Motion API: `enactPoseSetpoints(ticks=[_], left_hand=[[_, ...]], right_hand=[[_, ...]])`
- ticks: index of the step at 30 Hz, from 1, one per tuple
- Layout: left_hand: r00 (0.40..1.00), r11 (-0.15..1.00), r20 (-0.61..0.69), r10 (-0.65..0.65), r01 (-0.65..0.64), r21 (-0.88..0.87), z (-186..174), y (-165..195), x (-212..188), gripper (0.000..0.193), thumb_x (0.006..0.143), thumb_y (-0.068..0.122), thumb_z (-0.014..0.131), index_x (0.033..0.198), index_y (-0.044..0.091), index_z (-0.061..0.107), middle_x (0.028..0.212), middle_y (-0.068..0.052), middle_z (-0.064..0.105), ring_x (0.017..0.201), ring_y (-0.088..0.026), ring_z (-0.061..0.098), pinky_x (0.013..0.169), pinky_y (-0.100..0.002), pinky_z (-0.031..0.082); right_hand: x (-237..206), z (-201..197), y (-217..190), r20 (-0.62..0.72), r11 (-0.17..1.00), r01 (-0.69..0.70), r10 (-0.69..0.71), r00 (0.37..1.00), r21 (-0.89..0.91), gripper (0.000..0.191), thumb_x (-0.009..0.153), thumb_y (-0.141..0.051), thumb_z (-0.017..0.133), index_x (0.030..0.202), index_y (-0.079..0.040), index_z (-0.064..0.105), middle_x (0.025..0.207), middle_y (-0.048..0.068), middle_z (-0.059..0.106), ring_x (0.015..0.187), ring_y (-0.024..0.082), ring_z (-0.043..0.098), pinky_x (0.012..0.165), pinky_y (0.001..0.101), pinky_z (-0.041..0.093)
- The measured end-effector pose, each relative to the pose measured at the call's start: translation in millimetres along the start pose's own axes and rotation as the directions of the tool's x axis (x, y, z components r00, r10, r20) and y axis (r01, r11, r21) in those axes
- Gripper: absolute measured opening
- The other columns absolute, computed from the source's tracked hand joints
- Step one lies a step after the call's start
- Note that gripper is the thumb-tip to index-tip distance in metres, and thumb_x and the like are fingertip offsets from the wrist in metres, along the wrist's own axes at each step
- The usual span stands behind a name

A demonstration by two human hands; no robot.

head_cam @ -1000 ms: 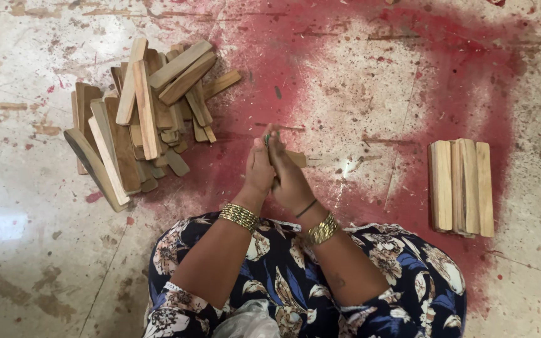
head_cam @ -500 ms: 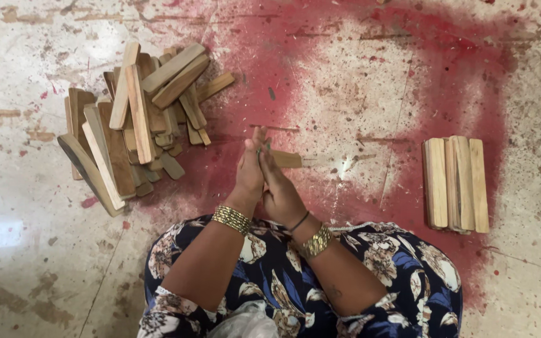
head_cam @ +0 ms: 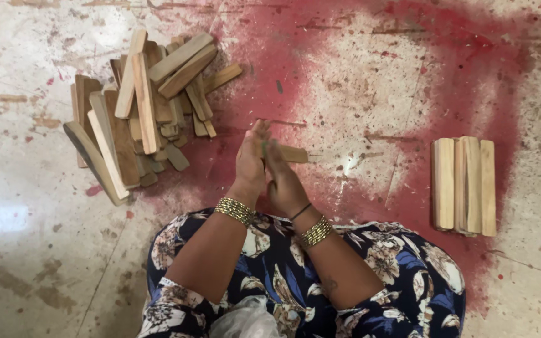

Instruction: The person sits on the floor and sands flat wooden sticks one at a time using a small green sanding block, rubbing along the surfaces and edges of each stick. Sanded sticks are placed in a pile beside them, with unsanded sticks taken from a larger pile.

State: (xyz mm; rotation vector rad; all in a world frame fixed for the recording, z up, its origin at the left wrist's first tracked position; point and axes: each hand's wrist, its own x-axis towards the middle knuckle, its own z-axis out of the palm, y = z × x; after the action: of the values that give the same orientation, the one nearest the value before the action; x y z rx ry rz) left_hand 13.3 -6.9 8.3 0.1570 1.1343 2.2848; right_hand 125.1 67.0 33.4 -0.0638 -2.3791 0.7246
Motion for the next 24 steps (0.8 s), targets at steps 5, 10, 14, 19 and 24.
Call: enactPoseSetpoints(ticks=[5,10,14,19,24], left_hand=[[1.000,0.999,-0.005,-0.004,0.004,-0.043,7.0,10.1,1.9,0.056,0.111,0.036,0.030,0.152,-0.001,0.043,0.155,-0.017,0.049,0.147,-0.031,0.041,0.124,-0.043,0.028],[0.951,0.950,-0.003,0.311,-0.310,0.044,12.5,8.4,-1.1,0.041,0.107,0.012,0.038,0.147,0.003,0.043,0.154,-0.014,0.047,0.150,-0.026,0.040,0.128,-0.041,0.028],[0.929,0.932,-0.080,0.360,-0.362,-0.009,-0.8,11.1,3.7,0.030,0.105,-0.001,0.041,0.132,0.004,0.051,0.133,-0.013,0.060,0.123,-0.024,0.059,0.114,-0.040,0.046],[0.960,0.969,-0.187,0.210,-0.229,-0.088,-4.6,14.3,11.0,0.025,0.107,0.001,0.042,0.128,0.006,0.055,0.103,-0.008,0.066,0.083,-0.014,0.056,0.080,-0.030,0.050],[0.959,0.956,-0.169,0.229,-0.255,-0.148,-1.2,9.5,6.8,0.025,0.106,0.001,0.044,0.127,0.008,0.056,0.100,-0.007,0.067,0.081,-0.011,0.053,0.076,-0.028,0.047]], right_hand=[[-3.0,-2.0,8.3,0.473,0.398,-0.917,0.806,0.356,0.014,0.061,0.106,-0.019,0.032,0.164,-0.001,0.030,0.159,0.027,0.031,0.133,0.041,0.044,0.105,0.0429,0.046],[-9.7,1.8,2.4,0.380,0.850,-0.454,0.340,0.860,0.267,0.075,0.091,0.010,0.040,0.165,0.000,0.027,0.167,0.023,0.027,0.146,0.033,0.043,0.115,0.0362,0.048],[-8.1,2.3,10.9,0.307,0.977,-0.208,0.210,0.928,-0.038,0.089,0.074,0.015,0.055,0.159,-0.001,0.031,0.163,0.023,0.030,0.149,0.038,0.040,0.119,0.0424,0.043],[-4.7,1.2,15.9,0.501,0.604,-0.772,0.740,0.450,-0.198,0.081,0.089,0.012,0.043,0.162,-0.006,0.012,0.167,0.018,0.023,0.137,0.032,0.050,0.108,0.0345,0.050],[-3.0,3.8,5.4,0.328,0.955,-0.282,0.237,0.915,0.096,0.085,0.076,0.017,0.049,0.158,-0.002,0.034,0.158,0.028,0.040,0.140,0.044,0.048,0.110,0.0456,0.048]])
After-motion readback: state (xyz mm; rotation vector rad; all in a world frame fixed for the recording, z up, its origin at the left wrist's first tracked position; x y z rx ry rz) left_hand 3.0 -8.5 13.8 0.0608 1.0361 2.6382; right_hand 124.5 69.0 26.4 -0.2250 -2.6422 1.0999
